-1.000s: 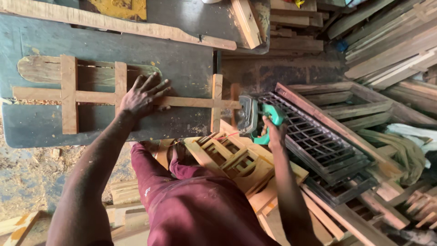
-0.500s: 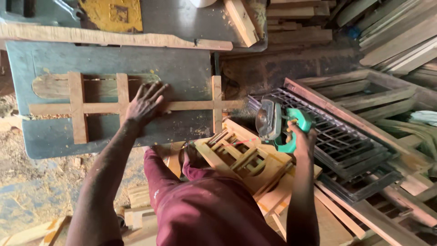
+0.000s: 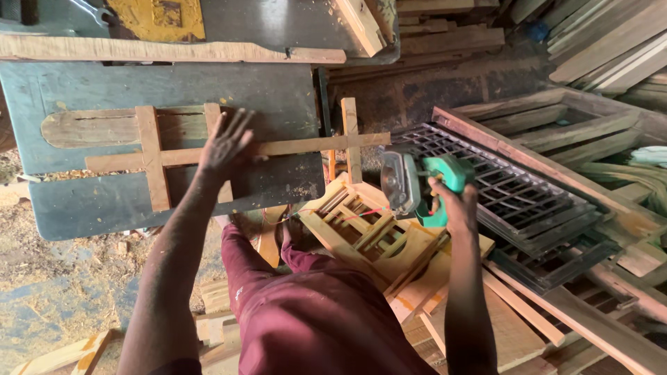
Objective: The person uses a green circular saw to cut a wooden frame on a workbench. They adjust the frame's position and guide the saw along the wood to make precise cuts.
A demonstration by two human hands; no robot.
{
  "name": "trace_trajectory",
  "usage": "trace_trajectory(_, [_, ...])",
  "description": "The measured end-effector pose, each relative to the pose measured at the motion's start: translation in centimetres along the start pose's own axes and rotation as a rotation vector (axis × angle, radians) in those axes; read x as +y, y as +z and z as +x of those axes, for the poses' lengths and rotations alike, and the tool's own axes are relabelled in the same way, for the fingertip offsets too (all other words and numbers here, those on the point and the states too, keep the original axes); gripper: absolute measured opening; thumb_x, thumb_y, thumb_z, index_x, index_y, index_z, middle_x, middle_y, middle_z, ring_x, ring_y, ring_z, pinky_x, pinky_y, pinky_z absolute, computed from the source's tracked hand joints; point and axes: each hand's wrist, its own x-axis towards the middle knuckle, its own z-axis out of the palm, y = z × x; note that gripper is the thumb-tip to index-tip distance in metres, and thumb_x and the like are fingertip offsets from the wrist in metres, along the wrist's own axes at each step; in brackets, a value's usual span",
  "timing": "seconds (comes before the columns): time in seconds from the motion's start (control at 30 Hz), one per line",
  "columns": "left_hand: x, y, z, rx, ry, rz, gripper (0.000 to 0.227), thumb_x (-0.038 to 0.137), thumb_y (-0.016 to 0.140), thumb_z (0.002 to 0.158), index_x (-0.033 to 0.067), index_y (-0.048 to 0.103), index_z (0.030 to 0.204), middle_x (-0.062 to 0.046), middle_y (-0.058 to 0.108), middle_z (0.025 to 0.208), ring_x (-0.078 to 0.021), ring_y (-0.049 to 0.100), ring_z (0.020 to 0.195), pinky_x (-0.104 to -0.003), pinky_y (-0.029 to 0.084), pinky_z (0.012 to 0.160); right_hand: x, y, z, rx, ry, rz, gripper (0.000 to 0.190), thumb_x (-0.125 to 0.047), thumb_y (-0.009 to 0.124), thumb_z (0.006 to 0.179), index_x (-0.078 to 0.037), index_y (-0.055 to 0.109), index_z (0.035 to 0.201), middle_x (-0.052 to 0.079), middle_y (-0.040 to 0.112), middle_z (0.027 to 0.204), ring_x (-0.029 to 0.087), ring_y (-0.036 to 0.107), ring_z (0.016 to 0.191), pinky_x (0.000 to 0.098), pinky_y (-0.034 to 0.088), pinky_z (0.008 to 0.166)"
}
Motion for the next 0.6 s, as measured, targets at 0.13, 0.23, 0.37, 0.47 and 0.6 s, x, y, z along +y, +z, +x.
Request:
trace_trajectory(0.13, [-1.1, 0.4, -0.1, 0.107, -0.014, -0.025, 0.093, 0.079, 0.032, 0.096, -0.0013, 0.059, 0.134, -0.012, 0.025, 0.173, -0.0247, 0.022, 0.159, -0.051, 0.014, 0.13, -0.5, 2.3, 1.5, -0.025, 0.05, -0.062, 0.014, -0.011, 0.08, 0.085, -0.002, 0.07, 0.088, 0.004, 0.066, 0.071, 0.015, 0.055, 0.046, 0.0317, 0.044, 0.04])
trace_trajectory(0.23, [-0.9, 0.4, -0.6, 0.102, -0.013, -0.079, 0.095, 0.081, 0.033, 0.094, -0.0027, 0.06, 0.132, -0.011, 0.026, 0.172, -0.024, 0.023, 0.158, -0.05, 0.013, 0.128, -0.5, 3.6, 2.2, -0.087, 0.037, -0.013, 0.015, -0.013, 0.079, 0.087, -0.003, 0.068, 0.088, 0.004, 0.063, 0.07, 0.015, 0.055, 0.045, 0.0308, 0.044, 0.041])
trace_trajectory(0.37, [-0.9, -0.4, -0.5, 0.034, -0.036, -0.111, 0.096, 0.082, 0.033, 0.093, -0.0002, 0.061, 0.132, -0.01, 0.026, 0.172, -0.0234, 0.023, 0.158, -0.05, 0.013, 0.129, -0.9, 4.9, 3.2, -0.098, 0.065, -0.01, 0.015, -0.013, 0.079, 0.087, -0.003, 0.068, 0.088, 0.005, 0.062, 0.07, 0.015, 0.054, 0.045, 0.031, 0.044, 0.04])
trace_trajectory(0.47, [-0.8, -0.5, -0.4, 0.012, -0.028, -0.044, 0.094, 0.082, 0.032, 0.09, 0.0043, 0.06, 0.135, -0.009, 0.025, 0.17, -0.0223, 0.022, 0.157, -0.049, 0.012, 0.127, -1.4, 5.6, 3.9, -0.131, 0.033, -0.041, 0.015, -0.014, 0.079, 0.087, -0.003, 0.068, 0.089, 0.005, 0.064, 0.071, 0.014, 0.054, 0.045, 0.0302, 0.043, 0.041])
trace_trajectory(0.6, [-0.7, -0.2, -0.4, -0.013, -0.034, -0.028, 0.095, 0.084, 0.029, 0.091, 0.0072, 0.061, 0.138, -0.007, 0.024, 0.172, -0.0211, 0.02, 0.158, -0.049, 0.011, 0.128, -1.8, 6.3, 3.9, -0.14, 0.007, -0.091, 0.015, -0.016, 0.079, 0.087, -0.003, 0.071, 0.09, 0.005, 0.066, 0.073, 0.014, 0.055, 0.046, 0.0285, 0.042, 0.043])
